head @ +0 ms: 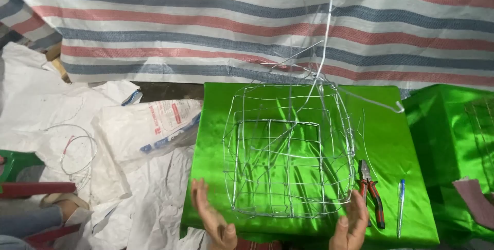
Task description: Assembling a wire cage by manually bending and intertwining thin metal wires.
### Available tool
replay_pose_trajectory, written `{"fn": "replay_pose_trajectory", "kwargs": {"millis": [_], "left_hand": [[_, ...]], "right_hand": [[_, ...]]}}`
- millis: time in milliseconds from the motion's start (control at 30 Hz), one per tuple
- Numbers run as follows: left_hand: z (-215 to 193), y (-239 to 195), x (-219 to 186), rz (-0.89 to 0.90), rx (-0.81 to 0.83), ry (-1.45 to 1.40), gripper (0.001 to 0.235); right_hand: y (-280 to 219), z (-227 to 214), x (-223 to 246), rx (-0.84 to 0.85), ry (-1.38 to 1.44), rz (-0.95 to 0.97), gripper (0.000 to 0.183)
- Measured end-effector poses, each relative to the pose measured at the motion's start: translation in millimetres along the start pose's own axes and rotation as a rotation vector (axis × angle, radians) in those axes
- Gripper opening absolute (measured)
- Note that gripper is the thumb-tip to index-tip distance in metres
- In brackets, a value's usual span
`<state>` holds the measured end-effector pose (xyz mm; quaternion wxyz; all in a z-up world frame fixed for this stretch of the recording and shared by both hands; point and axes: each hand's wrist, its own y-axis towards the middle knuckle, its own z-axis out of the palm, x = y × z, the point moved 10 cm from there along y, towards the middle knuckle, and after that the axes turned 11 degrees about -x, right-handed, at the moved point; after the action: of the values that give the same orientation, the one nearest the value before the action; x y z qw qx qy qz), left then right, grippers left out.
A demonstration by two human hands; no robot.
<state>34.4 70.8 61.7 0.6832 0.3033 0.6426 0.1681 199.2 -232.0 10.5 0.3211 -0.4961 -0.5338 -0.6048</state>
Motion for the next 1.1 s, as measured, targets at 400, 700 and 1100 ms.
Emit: {"fn": "replay_pose_trajectory", "kwargs": {"millis": [400,700,1100], "left_hand": [[98.5,76.4,-143.2,0.54,0.543,0.088,0.127],[109.7,68.5,-116.3,0.632,0.571,0.165,0.116],[119.3,73.7,-104.9,0.754,0.538,0.31,0.118]], "right_hand": [[46.9,70.0,173.5,0.247,-0.019,-0.745,0.083],[63.4,107.8,173.8,0.384,-0.244,-0.743,0.079],[76.0,110.4,170.5,0.363,-0.281,-0.704,0.078]]}}
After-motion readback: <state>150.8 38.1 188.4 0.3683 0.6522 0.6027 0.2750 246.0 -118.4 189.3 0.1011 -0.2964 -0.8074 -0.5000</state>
